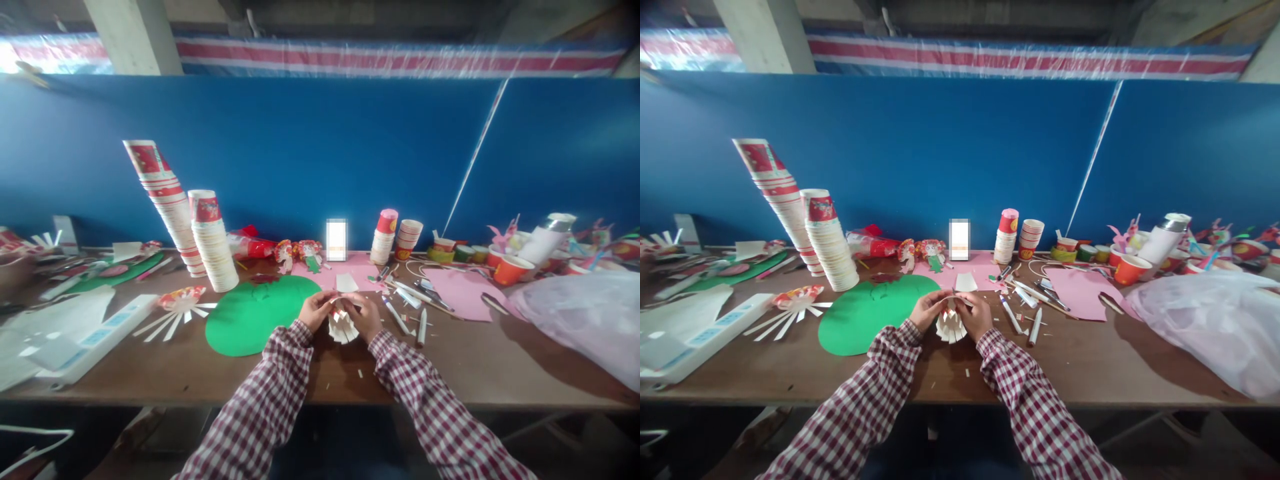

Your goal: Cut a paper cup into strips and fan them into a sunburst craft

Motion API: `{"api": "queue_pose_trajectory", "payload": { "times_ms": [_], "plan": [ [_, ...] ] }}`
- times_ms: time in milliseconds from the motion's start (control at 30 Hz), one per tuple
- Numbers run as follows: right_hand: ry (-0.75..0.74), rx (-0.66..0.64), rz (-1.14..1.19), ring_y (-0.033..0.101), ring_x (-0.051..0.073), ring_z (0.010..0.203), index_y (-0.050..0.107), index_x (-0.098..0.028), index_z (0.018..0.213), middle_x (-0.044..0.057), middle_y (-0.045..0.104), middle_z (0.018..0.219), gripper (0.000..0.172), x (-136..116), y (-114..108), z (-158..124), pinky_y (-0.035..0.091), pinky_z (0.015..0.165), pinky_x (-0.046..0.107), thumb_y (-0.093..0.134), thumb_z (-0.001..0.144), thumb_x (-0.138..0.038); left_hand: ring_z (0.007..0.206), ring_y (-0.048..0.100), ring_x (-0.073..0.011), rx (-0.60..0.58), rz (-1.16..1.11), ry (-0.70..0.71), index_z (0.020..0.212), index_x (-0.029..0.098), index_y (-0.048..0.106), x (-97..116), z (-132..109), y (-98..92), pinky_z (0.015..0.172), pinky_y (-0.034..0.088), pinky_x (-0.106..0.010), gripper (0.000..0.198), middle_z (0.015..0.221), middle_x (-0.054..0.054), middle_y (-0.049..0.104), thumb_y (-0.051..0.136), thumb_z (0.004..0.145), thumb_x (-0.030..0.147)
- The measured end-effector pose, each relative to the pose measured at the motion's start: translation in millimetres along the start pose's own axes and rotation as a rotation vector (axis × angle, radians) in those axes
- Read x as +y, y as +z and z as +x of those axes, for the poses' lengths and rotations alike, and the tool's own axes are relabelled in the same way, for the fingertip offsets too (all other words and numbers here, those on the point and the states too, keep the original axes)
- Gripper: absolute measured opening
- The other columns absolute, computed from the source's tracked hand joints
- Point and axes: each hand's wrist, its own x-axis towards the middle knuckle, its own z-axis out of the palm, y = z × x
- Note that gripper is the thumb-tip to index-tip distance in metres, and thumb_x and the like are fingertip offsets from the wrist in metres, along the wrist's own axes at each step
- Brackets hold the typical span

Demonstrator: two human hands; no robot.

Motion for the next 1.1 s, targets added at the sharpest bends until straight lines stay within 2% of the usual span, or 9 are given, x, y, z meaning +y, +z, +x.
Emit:
{"api": "queue_pose_trajectory", "payload": {
  "times_ms": [200,300,533,667,967,1100],
  "plan": [
    [0.082,0.079,0.053,0.064,0.021,0.077,0.066,-0.018,0.087,0.006,0.069,0.086,0.023,-6,-3,1,0.050,0.072,0.031,0.057,0.072,-0.033,0.086,0.063,-0.0230,-0.006,0.012,-0.003,0.095,0.009,0.064,-4,1,-0.5,0.081,0.048,-0.035,0.049,0.095,-0.014,0.068,0.070,0.060,0.042],
    [0.095,0.077,0.108,0.063,0.021,0.077,0.065,-0.016,0.090,0.007,0.069,0.086,0.025,-9,-3,0,0.051,0.070,0.031,0.059,0.070,-0.032,0.083,0.064,-0.0225,-0.001,0.029,0.007,0.093,0.009,0.064,-5,2,-0.4,0.080,0.049,-0.035,0.049,0.092,-0.014,0.068,0.072,0.058,0.042],
    [0.071,0.053,0.184,0.063,0.019,0.075,0.063,-0.015,0.093,0.008,0.068,0.090,0.028,-14,-1,-3,0.051,0.067,0.029,0.058,0.071,-0.031,0.075,0.063,-0.0178,0.086,0.232,0.131,0.089,0.012,0.066,1,-2,3.6,0.071,0.051,-0.029,0.028,0.085,-0.010,0.069,0.065,0.067,0.029],
    [0.077,0.073,0.145,0.063,0.019,0.072,0.065,-0.016,0.089,0.007,0.069,0.084,0.025,-13,0,-3,0.050,0.066,0.029,0.058,0.071,-0.032,0.071,0.063,-0.0167,0.145,0.323,0.152,0.083,0.013,0.067,4,-5,7.5,0.066,0.051,-0.027,0.020,0.079,-0.008,0.069,0.064,0.067,0.023],
    [0.046,0.079,0.010,0.063,0.020,0.074,0.066,-0.018,0.084,0.006,0.069,0.083,0.022,-10,0,-4,0.049,0.067,0.029,0.058,0.073,-0.035,0.068,0.062,-0.0180,0.220,0.443,0.145,0.074,0.013,0.069,7,-8,7.9,0.064,0.049,-0.028,0.016,0.073,-0.007,0.069,0.066,0.063,0.024],
    [0.037,0.055,-0.024,0.062,0.020,0.074,0.066,-0.019,0.080,0.005,0.069,0.081,0.018,-12,0,-3,0.048,0.067,0.028,0.055,0.074,-0.032,0.068,0.061,-0.0171,0.213,0.480,0.185,0.073,0.016,0.070,4,-7,6.6,0.064,0.047,-0.027,0.014,0.071,-0.004,0.068,0.065,0.066,0.028]
  ]
}}
